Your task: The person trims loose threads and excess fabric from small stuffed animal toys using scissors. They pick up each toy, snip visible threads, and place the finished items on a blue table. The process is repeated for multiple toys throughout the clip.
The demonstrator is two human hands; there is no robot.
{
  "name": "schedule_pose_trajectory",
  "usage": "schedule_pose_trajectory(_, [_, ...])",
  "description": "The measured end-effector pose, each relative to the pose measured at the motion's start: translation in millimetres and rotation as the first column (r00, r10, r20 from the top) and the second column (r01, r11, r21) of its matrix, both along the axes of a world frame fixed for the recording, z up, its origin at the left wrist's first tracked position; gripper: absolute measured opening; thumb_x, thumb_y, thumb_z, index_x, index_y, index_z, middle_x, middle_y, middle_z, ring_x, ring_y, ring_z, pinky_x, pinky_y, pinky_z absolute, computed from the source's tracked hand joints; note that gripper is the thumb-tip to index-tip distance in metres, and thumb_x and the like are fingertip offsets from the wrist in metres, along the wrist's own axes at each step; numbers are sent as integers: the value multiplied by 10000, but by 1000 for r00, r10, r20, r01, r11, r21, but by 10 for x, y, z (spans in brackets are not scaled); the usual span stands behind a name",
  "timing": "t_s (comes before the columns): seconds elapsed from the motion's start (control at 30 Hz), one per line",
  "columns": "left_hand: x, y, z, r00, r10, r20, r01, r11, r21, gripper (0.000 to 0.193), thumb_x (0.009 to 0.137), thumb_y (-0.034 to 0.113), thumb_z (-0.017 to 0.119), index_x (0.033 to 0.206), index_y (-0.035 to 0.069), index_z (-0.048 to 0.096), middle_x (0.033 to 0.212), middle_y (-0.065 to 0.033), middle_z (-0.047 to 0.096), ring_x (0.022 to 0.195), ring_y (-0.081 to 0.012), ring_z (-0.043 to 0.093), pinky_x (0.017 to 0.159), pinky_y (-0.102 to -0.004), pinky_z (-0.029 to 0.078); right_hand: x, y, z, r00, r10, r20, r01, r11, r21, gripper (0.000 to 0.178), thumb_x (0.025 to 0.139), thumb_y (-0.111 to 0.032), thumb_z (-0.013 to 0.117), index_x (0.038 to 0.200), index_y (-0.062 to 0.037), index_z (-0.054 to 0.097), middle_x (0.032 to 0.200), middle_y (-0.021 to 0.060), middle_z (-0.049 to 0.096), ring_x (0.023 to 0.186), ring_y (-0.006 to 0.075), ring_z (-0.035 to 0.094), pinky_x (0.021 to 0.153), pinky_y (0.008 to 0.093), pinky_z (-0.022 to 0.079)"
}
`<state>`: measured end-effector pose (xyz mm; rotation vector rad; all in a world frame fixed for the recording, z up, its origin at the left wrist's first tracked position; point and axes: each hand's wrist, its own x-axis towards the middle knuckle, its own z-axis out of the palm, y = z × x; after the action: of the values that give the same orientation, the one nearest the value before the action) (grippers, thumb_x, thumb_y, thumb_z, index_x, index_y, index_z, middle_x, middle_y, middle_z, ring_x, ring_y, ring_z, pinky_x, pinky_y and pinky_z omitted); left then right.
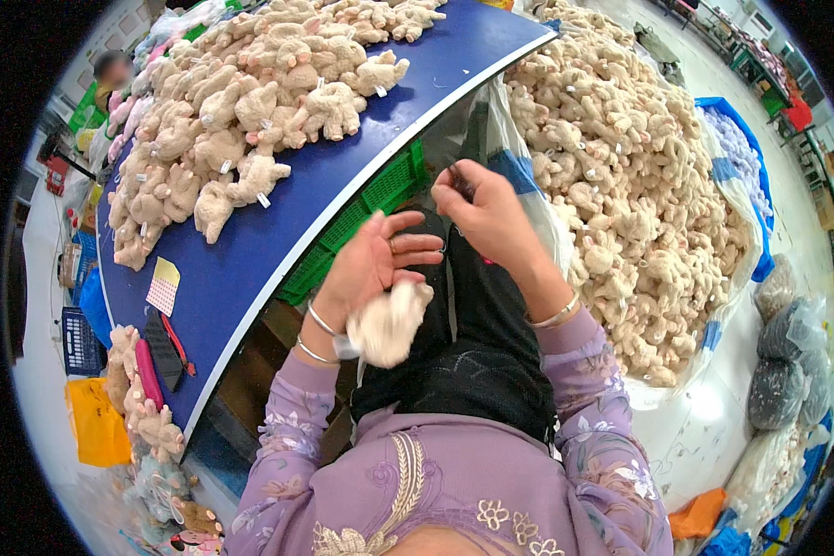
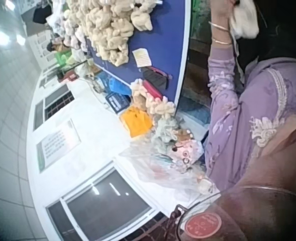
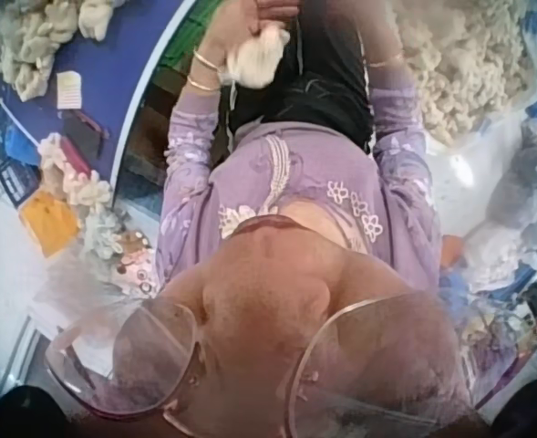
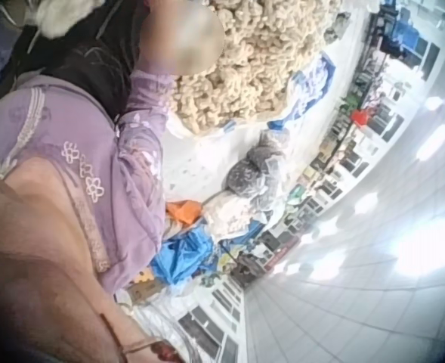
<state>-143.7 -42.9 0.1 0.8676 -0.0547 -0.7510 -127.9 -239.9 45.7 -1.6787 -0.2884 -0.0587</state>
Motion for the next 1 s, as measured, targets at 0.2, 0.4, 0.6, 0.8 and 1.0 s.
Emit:
schedule_pose_trajectory(0.2, [-299, 102, -584, 916, 297, 269, -379, 859, 343, 375, 990, 327, 391, 1172, 37, 543, 1122, -103, 623, 1014, -177, 587, 818, -301, 470, -117, -155, -521, 983, 51, -175, -99, 956, -277, 227, 852, -213, 631, 856, 10, 590, 689, 28, 571, 658, 94, 498, 601, 285, 436])
schedule_pose_trajectory(0.4, [-698, 285, -1003, 874, 454, 176, -487, 805, 339, 343, 993, 308, 371, 1045, 39, 577, 928, -35, 625, 778, -95, 535, 667, -228, 414, -690, -21, -403, 831, 555, 28, -495, 762, -417, 400, 733, -238, 745, 1064, -65, 602, 1039, 97, 599, 854, 238, 629, 719, 336, 512])
schedule_pose_trajectory(0.6, [-650, 228, -969, 855, 497, 148, -517, 799, 306, 305, 987, 291, 402, 1014, 53, 591, 885, -12, 625, 733, -65, 515, 632, -206, 408, -920, 364, -619, 714, 691, -112, -556, 463, -691, 345, 738, -217, 689, 1058, -114, 614, 952, 128, 601, 792, 345, 633, 669, 423, 520])
schedule_pose_trajectory(0.8, [-465, 458, -628, 936, 351, -33, -352, 934, -54, 634, 960, 551, 279, 1151, 3, 535, 1103, -131, 619, 1002, -241, 604, 886, -382, 498, -574, 205, -677, 892, 373, -254, -415, 900, -137, 249, 830, -252, 653, 834, -3, 655, 731, 61, 665, 679, 139, 622, 632, 299, 499])
schedule_pose_trajectory(1.0, [-439, 145, -87, 886, 315, 341, -358, 931, 72, 580, 936, 442, 481, 1349, 46, 388, 1221, -68, 539, 1030, -155, 563, 791, -305, 504, -436, 43, -359, 883, 167, -439, -112, 983, 149, 335, 892, -359, 625, 694, -98, 553, 565, -60, 463, 470, 32, 385, 421, 218, 271])
